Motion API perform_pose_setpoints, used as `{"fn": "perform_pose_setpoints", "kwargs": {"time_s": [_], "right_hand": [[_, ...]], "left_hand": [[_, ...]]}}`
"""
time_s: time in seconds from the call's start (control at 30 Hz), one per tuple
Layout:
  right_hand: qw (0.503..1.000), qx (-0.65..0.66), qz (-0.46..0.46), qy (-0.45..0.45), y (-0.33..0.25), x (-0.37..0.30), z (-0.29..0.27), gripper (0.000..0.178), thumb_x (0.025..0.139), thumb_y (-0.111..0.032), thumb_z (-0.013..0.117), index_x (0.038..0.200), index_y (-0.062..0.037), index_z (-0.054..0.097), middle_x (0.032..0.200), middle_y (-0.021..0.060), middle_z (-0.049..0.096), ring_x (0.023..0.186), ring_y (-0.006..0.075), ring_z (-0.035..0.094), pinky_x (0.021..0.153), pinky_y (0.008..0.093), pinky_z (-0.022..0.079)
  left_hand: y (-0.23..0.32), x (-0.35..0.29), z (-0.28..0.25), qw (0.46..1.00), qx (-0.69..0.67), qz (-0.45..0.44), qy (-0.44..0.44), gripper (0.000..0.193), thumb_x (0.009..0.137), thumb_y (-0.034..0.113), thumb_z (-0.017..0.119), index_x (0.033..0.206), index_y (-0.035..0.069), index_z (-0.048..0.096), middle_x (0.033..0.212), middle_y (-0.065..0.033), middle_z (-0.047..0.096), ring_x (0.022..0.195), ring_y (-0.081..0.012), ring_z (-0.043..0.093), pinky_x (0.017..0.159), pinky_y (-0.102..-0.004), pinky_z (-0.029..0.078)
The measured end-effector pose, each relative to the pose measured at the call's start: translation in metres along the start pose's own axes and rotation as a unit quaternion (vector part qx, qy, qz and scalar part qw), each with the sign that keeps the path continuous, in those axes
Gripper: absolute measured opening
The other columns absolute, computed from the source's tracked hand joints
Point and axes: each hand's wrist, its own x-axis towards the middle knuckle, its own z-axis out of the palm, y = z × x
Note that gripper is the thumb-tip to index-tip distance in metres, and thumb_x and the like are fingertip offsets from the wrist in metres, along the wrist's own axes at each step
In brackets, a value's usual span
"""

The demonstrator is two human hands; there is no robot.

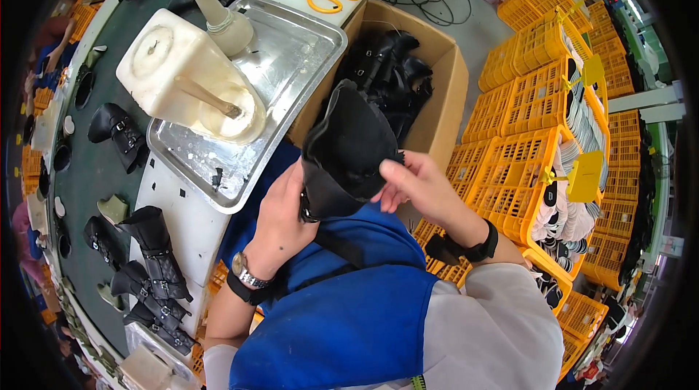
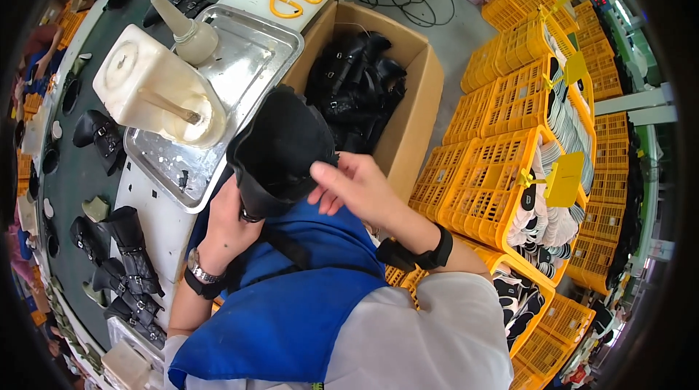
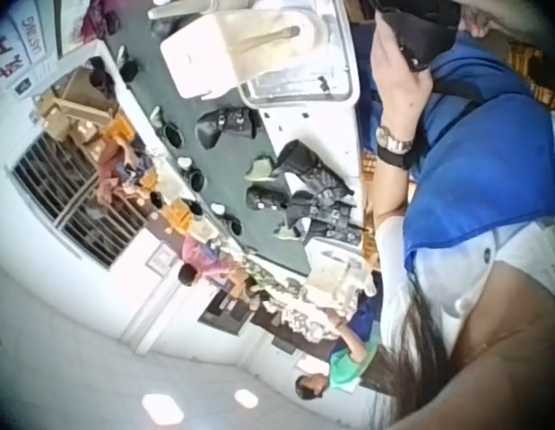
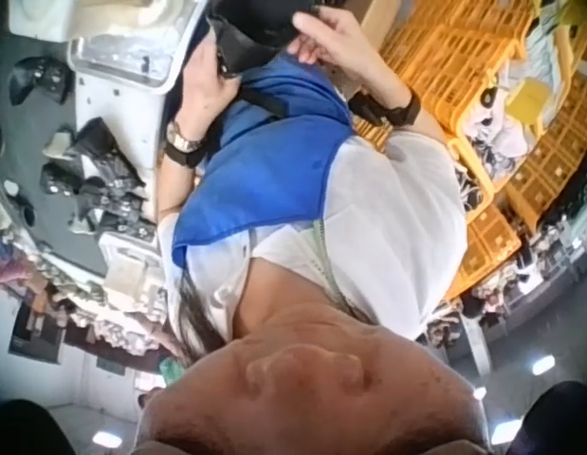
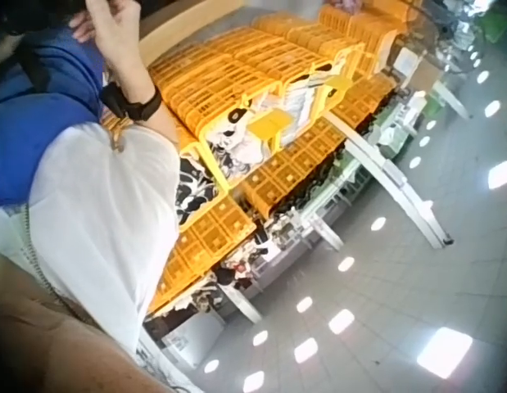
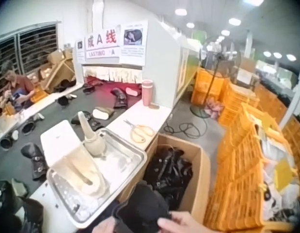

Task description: Apply glue to the bottom of shoe uppers and trim excess material using scissors.

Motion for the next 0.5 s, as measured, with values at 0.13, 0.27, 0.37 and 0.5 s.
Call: {"fn": "perform_pose_setpoints", "kwargs": {"time_s": [0.13,0.27,0.37,0.5], "right_hand": [[0.999,-0.028,-0.035,0.029,-0.013,0.017,-0.017,0.036,0.091,-0.033,0.047,0.083,0.0001,0.059,0.067,0.0092,0.062,0.055,0.0102,0.057,0.051,0.0198,0.046],[0.971,-0.122,-0.194,0.074,-0.034,0.069,-0.050,0.027,0.090,-0.024,0.050,0.088,-0.0002,0.061,0.064,0.0039,0.059,0.053,0.0063,0.053,0.051,0.0180,0.044],[0.935,-0.220,-0.257,0.110,-0.064,0.129,-0.065,0.018,0.087,-0.009,0.049,0.094,0.0021,0.060,0.065,0.0031,0.059,0.054,0.0067,0.053,0.051,0.0191,0.044],[0.750,-0.489,-0.400,0.198,-0.086,0.233,-0.084,0.026,0.079,-0.008,0.051,0.104,-0.0034,0.060,0.072,0.0173,0.062,0.064,0.0302,0.061,0.064,0.0362,0.050]], "left_hand": [[0.000,-0.007,-0.022,0.988,-0.108,-0.113,-0.022,0.064,0.068,0.002,0.068,0.124,-0.002,0.038,0.093,-0.0205,0.061,0.083,-0.0330,0.062,0.072,-0.0315,0.049],[0.000,-0.005,-0.036,0.940,-0.294,-0.165,0.048,0.057,0.076,0.001,0.065,0.125,-0.003,0.036,0.104,-0.0135,0.058,0.093,-0.0190,0.059,0.080,-0.0287,0.046],[-0.003,-0.006,-0.057,0.893,-0.403,-0.201,0.001,0.055,0.078,0.000,0.063,0.126,-0.002,0.035,0.112,-0.0120,0.053,0.097,-0.0166,0.054,0.084,-0.0281,0.045],[-0.006,-0.021,-0.071,0.902,-0.374,-0.215,0.004,0.056,0.078,0.000,0.063,0.126,-0.003,0.034,0.108,-0.0111,0.056,0.094,-0.0136,0.055,0.081,-0.0262,0.045]]}}
